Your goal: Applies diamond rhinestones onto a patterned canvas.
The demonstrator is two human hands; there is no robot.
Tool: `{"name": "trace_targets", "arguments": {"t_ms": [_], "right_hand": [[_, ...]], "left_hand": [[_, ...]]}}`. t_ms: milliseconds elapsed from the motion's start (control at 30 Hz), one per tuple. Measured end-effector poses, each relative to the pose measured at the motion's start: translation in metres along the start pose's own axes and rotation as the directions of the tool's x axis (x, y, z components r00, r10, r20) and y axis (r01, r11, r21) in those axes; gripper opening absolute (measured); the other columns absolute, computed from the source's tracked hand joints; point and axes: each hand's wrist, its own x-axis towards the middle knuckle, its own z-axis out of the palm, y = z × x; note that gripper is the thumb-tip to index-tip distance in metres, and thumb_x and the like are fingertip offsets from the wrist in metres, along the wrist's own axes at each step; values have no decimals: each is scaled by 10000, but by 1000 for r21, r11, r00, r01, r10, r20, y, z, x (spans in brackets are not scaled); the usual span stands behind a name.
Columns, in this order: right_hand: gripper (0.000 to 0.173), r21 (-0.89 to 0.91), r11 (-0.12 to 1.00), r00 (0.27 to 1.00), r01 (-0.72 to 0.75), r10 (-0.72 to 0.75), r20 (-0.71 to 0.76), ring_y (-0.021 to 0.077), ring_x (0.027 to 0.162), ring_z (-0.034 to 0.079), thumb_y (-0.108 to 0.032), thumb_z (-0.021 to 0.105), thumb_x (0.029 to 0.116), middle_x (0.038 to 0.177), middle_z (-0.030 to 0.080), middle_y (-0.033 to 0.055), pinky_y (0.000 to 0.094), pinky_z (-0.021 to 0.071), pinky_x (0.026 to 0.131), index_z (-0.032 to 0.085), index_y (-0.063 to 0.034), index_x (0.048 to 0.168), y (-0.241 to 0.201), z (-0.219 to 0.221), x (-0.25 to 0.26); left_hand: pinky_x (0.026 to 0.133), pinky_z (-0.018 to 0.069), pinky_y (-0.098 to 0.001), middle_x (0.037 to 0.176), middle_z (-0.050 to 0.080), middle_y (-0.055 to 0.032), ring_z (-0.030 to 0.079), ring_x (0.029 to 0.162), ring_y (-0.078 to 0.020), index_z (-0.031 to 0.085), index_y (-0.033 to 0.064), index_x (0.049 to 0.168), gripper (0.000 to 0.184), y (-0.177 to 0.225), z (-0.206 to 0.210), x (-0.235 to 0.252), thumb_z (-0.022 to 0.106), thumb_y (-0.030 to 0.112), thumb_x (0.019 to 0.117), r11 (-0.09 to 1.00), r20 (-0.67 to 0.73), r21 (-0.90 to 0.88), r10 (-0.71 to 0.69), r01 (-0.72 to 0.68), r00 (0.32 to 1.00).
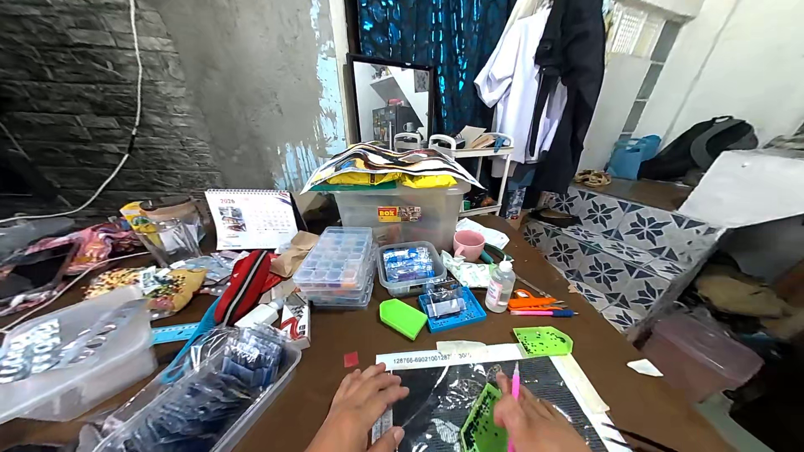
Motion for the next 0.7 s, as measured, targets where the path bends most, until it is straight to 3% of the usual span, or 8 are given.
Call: {"name": "trace_targets", "arguments": {"t_ms": [100, 333, 500, 700], "right_hand": [[837, -74, 997, 999, -27, 28, 17, 551, 1353, 485, -630, 768, 791, 1475, 469, 379, 665, 436, 1013, 611, 88, 1190, -8, 7, 2], [666, -45, 999, 1000, -6, 7, 25, 539, 1261, 570, -493, 765, 861, 1367, 568, 369, 674, 441, 1003, 629, 93, 1144, -2, 8, 8], [584, 87, 982, 984, 170, -165, -62, 559, 1239, 571, -390, 836, 810, 1354, 562, 387, 652, 472, 990, 615, 84, 1069, 5, 16, 6], [573, 163, 946, 952, 282, -254, -173, 552, 1203, 595, -354, 861, 793, 1304, 583, 400, 594, 504, 990, 605, 102, 1026, 0, 13, 0]], "left_hand": [[1121, 290, -719, 1330, 671, -169, 479, 1394, -450, 720, 37, 1241, 339, 0, 2, -2, 639, 220, 968, 1000, -45, -3, -6, 6, 999], [1130, 283, -709, 1322, 680, -142, 487, 1398, -417, 735, 65, 1223, 329, -2, 4, -2, 608, 251, 984, 1000, -67, 2, -27, 27, 997], [1135, 275, -709, 1331, 676, -138, 481, 1406, -409, 732, 69, 1230, 337, -2, 3, 0, 610, 266, 984, 999, -49, 4, -35, 36, 998], [1136, 278, -711, 1334, 674, -150, 485, 1404, -412, 728, 59, 1232, 339, -3, 2, 1, 611, 253, 980, 999, -33, 4, -38, 39, 999]]}}
